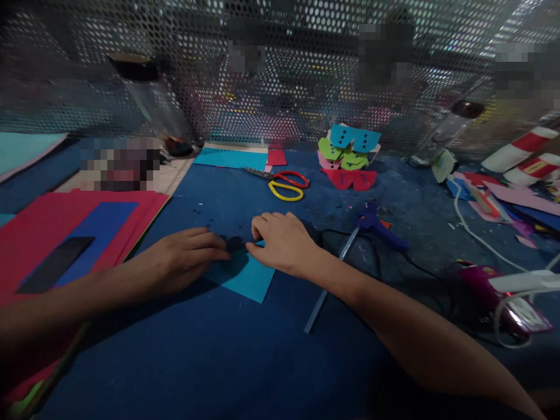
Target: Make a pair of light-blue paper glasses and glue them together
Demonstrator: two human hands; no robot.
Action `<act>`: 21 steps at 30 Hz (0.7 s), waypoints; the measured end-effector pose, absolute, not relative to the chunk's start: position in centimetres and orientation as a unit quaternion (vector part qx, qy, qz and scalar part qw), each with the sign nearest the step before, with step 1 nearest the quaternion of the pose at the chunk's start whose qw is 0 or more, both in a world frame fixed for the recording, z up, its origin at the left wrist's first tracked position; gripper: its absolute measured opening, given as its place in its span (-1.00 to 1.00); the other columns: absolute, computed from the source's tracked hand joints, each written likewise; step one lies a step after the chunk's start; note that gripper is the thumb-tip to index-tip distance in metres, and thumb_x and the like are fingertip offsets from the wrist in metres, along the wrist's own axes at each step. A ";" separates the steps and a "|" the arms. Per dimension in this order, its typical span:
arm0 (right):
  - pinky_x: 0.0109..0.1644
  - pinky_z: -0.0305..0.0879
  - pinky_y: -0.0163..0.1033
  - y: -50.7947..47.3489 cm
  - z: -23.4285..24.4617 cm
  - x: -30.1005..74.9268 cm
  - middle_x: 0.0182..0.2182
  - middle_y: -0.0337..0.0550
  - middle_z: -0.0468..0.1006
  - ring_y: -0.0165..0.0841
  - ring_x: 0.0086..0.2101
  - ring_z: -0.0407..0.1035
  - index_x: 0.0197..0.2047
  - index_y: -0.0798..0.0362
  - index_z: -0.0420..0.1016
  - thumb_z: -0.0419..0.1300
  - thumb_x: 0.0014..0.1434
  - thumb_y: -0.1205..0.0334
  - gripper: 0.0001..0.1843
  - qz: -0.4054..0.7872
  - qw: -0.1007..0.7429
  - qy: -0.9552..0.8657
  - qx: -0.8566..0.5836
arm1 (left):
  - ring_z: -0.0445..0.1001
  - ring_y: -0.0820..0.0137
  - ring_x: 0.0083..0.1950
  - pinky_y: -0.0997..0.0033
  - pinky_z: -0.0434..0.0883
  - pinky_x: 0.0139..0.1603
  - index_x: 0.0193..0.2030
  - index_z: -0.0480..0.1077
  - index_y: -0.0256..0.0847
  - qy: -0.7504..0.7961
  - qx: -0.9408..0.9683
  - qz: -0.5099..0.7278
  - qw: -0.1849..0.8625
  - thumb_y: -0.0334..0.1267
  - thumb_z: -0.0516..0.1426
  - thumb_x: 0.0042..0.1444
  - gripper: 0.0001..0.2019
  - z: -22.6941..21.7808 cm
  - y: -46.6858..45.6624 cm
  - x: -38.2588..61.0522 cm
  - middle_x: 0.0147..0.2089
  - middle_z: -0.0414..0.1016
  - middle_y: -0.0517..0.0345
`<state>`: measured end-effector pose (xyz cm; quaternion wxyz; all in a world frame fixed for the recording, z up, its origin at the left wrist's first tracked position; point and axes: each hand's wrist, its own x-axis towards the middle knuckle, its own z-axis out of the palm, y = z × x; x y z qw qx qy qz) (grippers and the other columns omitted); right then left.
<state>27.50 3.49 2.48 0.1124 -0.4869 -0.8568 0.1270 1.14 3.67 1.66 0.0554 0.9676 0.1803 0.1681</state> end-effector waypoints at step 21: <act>-0.28 0.06 -0.21 4.3 2.9 28.9 -0.20 -0.20 0.61 -0.35 -0.29 0.38 -0.17 -0.04 0.54 0.15 0.14 0.37 -0.78 0.202 0.097 -0.843 -0.490 | 0.59 0.19 0.17 0.15 0.49 0.08 -0.06 0.54 -0.18 0.149 0.970 0.189 0.025 -0.53 0.01 0.35 -0.70 1.9 3.8 0.7 0.20 0.66 0.03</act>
